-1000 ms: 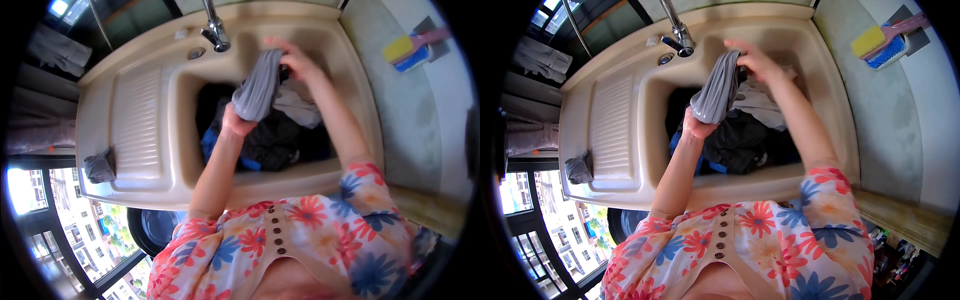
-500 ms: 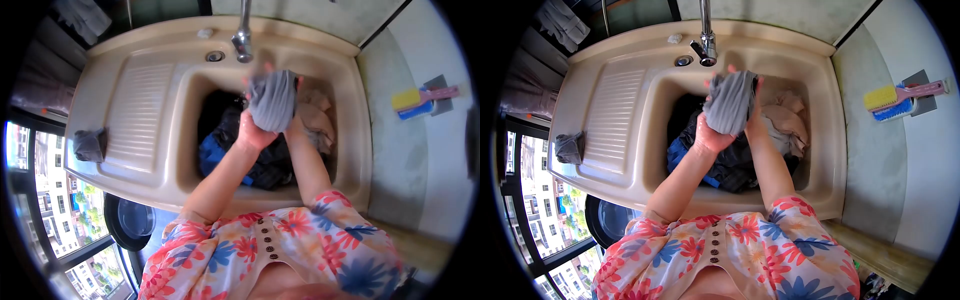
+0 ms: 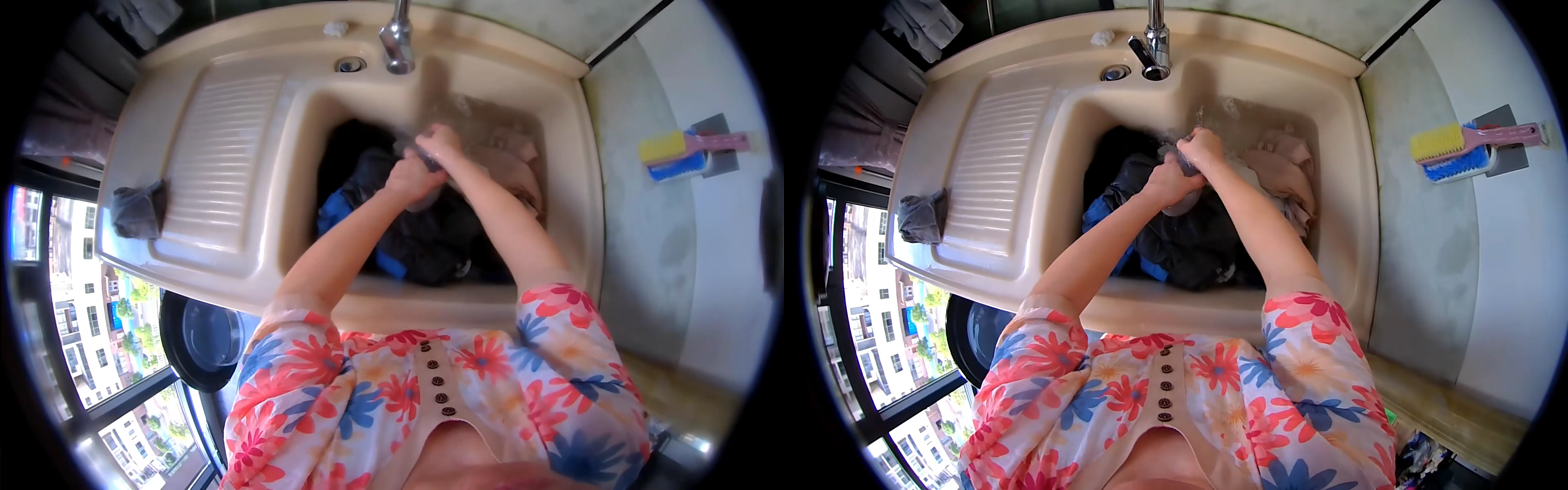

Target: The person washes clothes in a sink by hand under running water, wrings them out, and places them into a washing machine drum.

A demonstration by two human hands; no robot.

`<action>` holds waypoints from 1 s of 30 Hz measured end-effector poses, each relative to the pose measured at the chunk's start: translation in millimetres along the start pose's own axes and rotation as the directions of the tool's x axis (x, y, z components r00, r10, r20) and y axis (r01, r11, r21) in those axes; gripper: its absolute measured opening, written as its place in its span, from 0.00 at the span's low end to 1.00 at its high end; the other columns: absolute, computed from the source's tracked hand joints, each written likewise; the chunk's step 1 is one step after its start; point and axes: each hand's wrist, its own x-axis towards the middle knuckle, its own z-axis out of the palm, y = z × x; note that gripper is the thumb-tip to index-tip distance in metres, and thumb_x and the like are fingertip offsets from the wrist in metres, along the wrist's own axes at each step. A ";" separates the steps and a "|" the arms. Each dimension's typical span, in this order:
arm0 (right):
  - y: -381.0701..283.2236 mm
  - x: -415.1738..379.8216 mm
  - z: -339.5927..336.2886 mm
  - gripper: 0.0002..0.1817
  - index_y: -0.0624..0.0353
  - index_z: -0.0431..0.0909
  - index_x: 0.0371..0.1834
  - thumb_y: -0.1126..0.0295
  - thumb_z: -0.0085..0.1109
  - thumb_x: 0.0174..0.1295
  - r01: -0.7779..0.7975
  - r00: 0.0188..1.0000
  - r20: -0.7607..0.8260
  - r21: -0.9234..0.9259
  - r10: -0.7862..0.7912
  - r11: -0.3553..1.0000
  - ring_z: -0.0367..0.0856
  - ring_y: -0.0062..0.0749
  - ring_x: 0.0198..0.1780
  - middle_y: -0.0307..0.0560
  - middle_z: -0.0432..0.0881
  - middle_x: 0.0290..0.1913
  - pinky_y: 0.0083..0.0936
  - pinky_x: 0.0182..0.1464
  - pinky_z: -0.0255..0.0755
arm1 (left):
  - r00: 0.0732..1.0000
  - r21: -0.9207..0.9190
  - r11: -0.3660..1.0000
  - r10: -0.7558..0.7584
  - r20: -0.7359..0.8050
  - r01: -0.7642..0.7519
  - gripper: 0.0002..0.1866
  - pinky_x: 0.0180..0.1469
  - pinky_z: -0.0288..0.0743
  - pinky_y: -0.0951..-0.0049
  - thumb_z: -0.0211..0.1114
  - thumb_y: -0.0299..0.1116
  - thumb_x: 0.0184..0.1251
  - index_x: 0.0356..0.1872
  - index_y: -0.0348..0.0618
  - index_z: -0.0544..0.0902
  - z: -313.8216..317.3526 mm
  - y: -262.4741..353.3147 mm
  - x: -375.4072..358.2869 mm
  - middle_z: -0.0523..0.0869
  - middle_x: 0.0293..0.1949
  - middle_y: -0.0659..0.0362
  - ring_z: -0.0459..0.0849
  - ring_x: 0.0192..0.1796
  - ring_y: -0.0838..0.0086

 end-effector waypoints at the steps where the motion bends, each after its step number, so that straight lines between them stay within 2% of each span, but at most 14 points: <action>1: 0.0 1.1 0.3 0.24 0.65 0.79 0.37 0.57 0.60 0.40 -0.014 1.000 0.023 -0.007 0.014 1.000 0.80 0.48 0.40 0.58 0.81 0.36 0.32 0.45 0.72 | 1.000 0.015 1.000 0.002 -0.004 -0.002 0.41 0.48 0.73 0.64 0.65 0.61 0.40 0.45 0.29 0.74 1.6 0.3 1.0 0.80 0.41 0.41 0.79 0.48 0.54; 4: -4.7 6.8 -15.1 0.32 0.56 0.70 0.55 0.51 0.57 0.48 -0.003 0.974 0.227 -0.015 0.007 1.000 0.73 0.41 0.53 0.52 0.74 0.52 0.29 0.54 0.66 | 0.993 -0.182 0.982 0.072 0.093 -0.054 0.35 0.46 0.74 0.65 0.63 0.56 0.47 0.45 0.32 0.74 -2.4 -3.4 4.2 0.81 0.40 0.44 0.80 0.45 0.56; 5: -12.4 2.2 -26.1 0.33 0.53 0.66 0.59 0.49 0.56 0.50 0.014 0.964 0.264 0.029 -0.022 0.999 0.70 0.39 0.56 0.49 0.72 0.55 0.30 0.56 0.64 | 0.978 -0.515 0.856 0.065 0.199 0.048 0.32 0.45 0.75 0.66 0.62 0.53 0.49 0.45 0.33 0.74 -6.1 0.2 -2.3 0.81 0.40 0.46 0.80 0.44 0.58; 7: -31.9 -9.3 -62.7 0.36 0.48 0.57 0.65 0.44 0.50 0.55 -0.020 0.903 0.419 0.275 -0.101 0.961 0.64 0.36 0.61 0.45 0.65 0.62 0.33 0.60 0.59 | 0.917 -0.904 0.300 0.161 0.364 0.306 0.27 0.42 0.76 0.68 0.60 0.49 0.54 0.46 0.34 0.73 -18.2 8.1 -16.1 0.81 0.40 0.49 0.81 0.41 0.61; 10: -58.7 -46.6 -139.4 0.41 0.46 0.49 0.68 0.38 0.45 0.56 -0.410 0.697 0.678 0.645 -0.235 0.645 0.59 0.38 0.65 0.47 0.61 0.64 0.43 0.62 0.56 | 0.770 -0.777 -0.242 0.473 0.429 0.581 0.23 0.37 0.77 0.61 0.57 0.45 0.57 0.46 0.36 0.75 -35.3 12.6 -29.8 0.81 0.37 0.49 0.81 0.36 0.58; 11: -34.6 -48.5 -122.7 0.47 0.47 0.49 0.68 0.33 0.49 0.49 -0.270 0.731 0.450 0.881 -0.513 0.388 0.59 0.44 0.64 0.49 0.60 0.64 0.47 0.60 0.57 | 0.769 -0.724 -0.335 0.487 0.414 0.603 0.25 0.33 0.76 0.62 0.56 0.48 0.58 0.47 0.36 0.74 -39.0 21.7 -39.3 0.80 0.34 0.48 0.80 0.32 0.57; 14: -38.3 -59.5 -98.0 0.56 0.48 0.37 0.70 0.30 0.51 0.43 -0.239 0.626 0.266 0.960 -0.733 0.143 0.63 0.56 0.60 0.53 0.55 0.66 0.49 0.56 0.63 | 0.763 -0.616 -0.459 0.474 0.439 0.640 0.28 0.31 0.75 0.62 0.53 0.52 0.58 0.48 0.36 0.74 -34.2 40.4 -64.0 0.79 0.34 0.44 0.79 0.29 0.55; 15: -53.7 -65.3 -100.2 0.47 0.51 0.53 0.65 0.39 0.59 0.46 -0.260 0.659 0.185 0.965 -0.729 0.010 0.67 0.57 0.56 0.54 0.63 0.60 0.48 0.54 0.66 | 0.697 -0.552 -0.445 0.582 0.419 0.704 0.30 0.31 0.75 0.62 0.50 0.56 0.59 0.48 0.37 0.73 -25.9 38.7 -64.3 0.78 0.35 0.41 0.79 0.30 0.53; 18: -47.9 -50.4 -110.2 0.26 0.54 0.70 0.46 0.52 0.62 0.48 -0.236 0.657 0.100 0.969 -0.748 -0.078 0.71 0.53 0.50 0.50 0.70 0.48 0.45 0.49 0.68 | 0.653 -0.506 -0.433 0.626 0.426 0.746 0.33 0.32 0.75 0.60 0.48 0.59 0.58 0.50 0.38 0.72 -43.8 51.4 -76.6 0.78 0.36 0.39 0.79 0.29 0.53; 19: -67.1 -57.0 -129.6 0.12 0.56 0.70 0.28 0.62 0.60 0.48 -0.236 0.717 0.156 0.971 -0.679 -0.026 0.74 0.42 0.43 0.43 0.72 0.35 0.36 0.46 0.70 | 0.617 -0.544 -0.376 0.695 0.370 0.750 0.32 0.36 0.75 0.59 0.51 0.60 0.58 0.52 0.41 0.71 -48.1 51.1 -74.7 0.78 0.38 0.41 0.80 0.33 0.55; 22: -70.6 -51.0 -155.0 0.11 0.57 0.71 0.27 0.63 0.60 0.49 -0.163 0.843 0.270 0.953 -0.465 0.256 0.76 0.35 0.38 0.41 0.74 0.31 0.29 0.42 0.71 | 0.789 -0.766 -0.380 0.558 0.257 0.518 0.32 0.42 0.74 0.59 0.56 0.58 0.56 0.55 0.45 0.69 -61.7 61.5 -84.1 0.77 0.43 0.43 0.79 0.40 0.58; 23: -77.0 -56.9 -155.1 0.10 0.58 0.72 0.28 0.64 0.60 0.51 -0.166 0.883 0.283 0.934 -0.374 0.316 0.76 0.28 0.32 0.38 0.76 0.27 0.24 0.37 0.71 | 0.749 -0.764 -0.355 0.616 0.243 0.539 0.33 0.46 0.73 0.63 0.62 0.53 0.54 0.56 0.42 0.66 -59.3 55.5 -82.9 0.75 0.47 0.48 0.77 0.46 0.65; 26: -84.8 -60.0 -152.5 0.12 0.58 0.73 0.28 0.62 0.61 0.51 -0.233 0.899 0.396 0.794 -0.188 0.562 0.76 0.24 0.30 0.39 0.77 0.26 0.23 0.34 0.71 | 0.799 -0.945 0.044 0.522 0.299 0.324 0.34 0.46 0.72 0.67 0.66 0.48 0.52 0.54 0.36 0.66 -51.4 48.5 -78.1 0.76 0.45 0.51 0.76 0.45 0.69; 30: -72.0 -40.4 -113.8 0.10 0.59 0.74 0.23 0.64 0.62 0.48 -0.057 0.815 0.511 0.542 -0.275 0.838 0.72 0.20 0.26 0.37 0.75 0.24 0.20 0.30 0.67 | 0.914 -0.973 0.182 0.355 0.198 0.140 0.27 0.40 0.71 0.73 0.70 0.39 0.46 0.46 0.34 0.72 -31.4 44.7 -75.7 0.78 0.37 0.56 0.77 0.37 0.72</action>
